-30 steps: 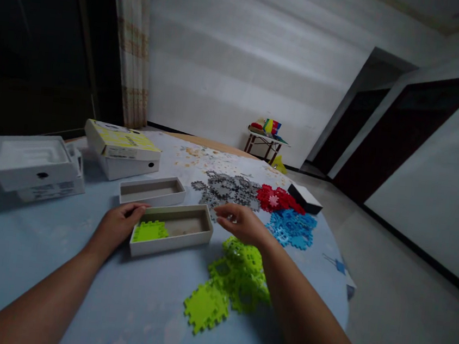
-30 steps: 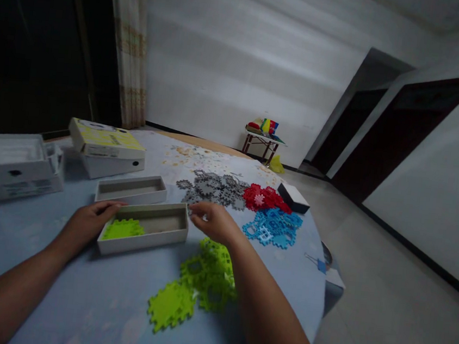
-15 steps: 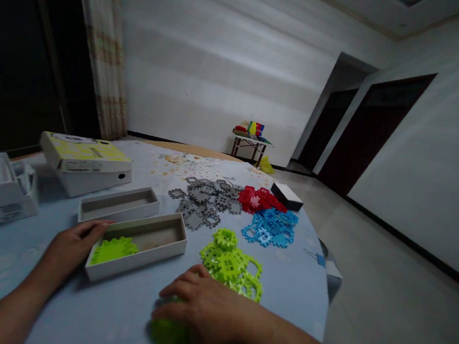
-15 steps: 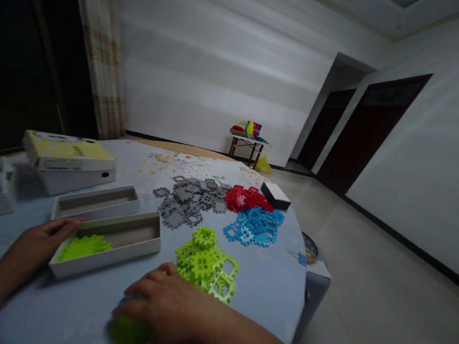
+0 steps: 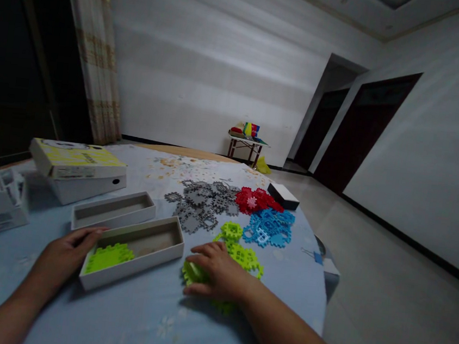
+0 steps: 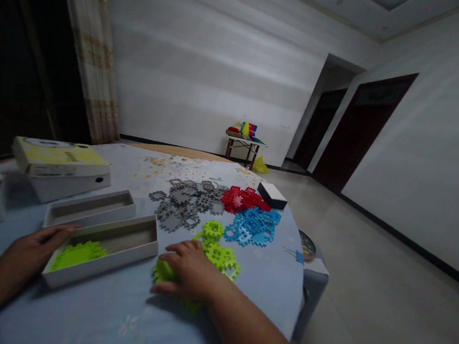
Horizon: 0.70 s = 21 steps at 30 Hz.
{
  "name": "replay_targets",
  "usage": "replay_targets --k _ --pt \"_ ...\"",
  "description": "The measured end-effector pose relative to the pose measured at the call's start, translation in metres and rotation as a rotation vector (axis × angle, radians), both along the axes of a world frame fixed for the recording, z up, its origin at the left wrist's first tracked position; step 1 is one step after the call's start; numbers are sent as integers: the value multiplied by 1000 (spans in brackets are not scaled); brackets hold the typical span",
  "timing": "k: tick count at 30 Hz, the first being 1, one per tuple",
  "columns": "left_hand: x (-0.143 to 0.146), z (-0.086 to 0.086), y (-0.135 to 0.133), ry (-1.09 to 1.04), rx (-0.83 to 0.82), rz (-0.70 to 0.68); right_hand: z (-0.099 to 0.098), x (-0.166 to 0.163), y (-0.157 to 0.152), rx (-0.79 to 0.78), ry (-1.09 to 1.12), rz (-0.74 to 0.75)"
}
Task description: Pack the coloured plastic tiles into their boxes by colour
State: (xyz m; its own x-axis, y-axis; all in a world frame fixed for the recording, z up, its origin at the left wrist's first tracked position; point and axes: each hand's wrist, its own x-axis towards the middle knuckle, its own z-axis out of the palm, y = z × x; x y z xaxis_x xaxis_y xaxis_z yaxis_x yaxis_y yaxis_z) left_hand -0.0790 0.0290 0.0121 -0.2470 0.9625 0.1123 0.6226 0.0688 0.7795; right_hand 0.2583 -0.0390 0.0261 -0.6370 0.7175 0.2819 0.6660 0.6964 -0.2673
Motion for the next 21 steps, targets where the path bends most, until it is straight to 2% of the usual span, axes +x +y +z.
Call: replay_targets --k 2,4,7,10,13,18,21 --pt "-1 -1 0 -7 0 -6 2 11 10 15 109 -73" --pt "-1 -1 1 -7 1 -7 6 27 25 56 201 -223" --pt "-1 0 1 -9 9 -1 9 52 49 22 157 -413" --pt "0 1 1 -21 8 0 4 69 65 -108 23 -486" --pt "0 1 1 -44 -6 -3 -6 78 73 -155 32 -513" --pt "-3 -3 2 -73 -9 0 -12 91 82 -23 309 -639" --pt "-3 -3 4 -62 14 16 -10 96 85 7 345 -731"
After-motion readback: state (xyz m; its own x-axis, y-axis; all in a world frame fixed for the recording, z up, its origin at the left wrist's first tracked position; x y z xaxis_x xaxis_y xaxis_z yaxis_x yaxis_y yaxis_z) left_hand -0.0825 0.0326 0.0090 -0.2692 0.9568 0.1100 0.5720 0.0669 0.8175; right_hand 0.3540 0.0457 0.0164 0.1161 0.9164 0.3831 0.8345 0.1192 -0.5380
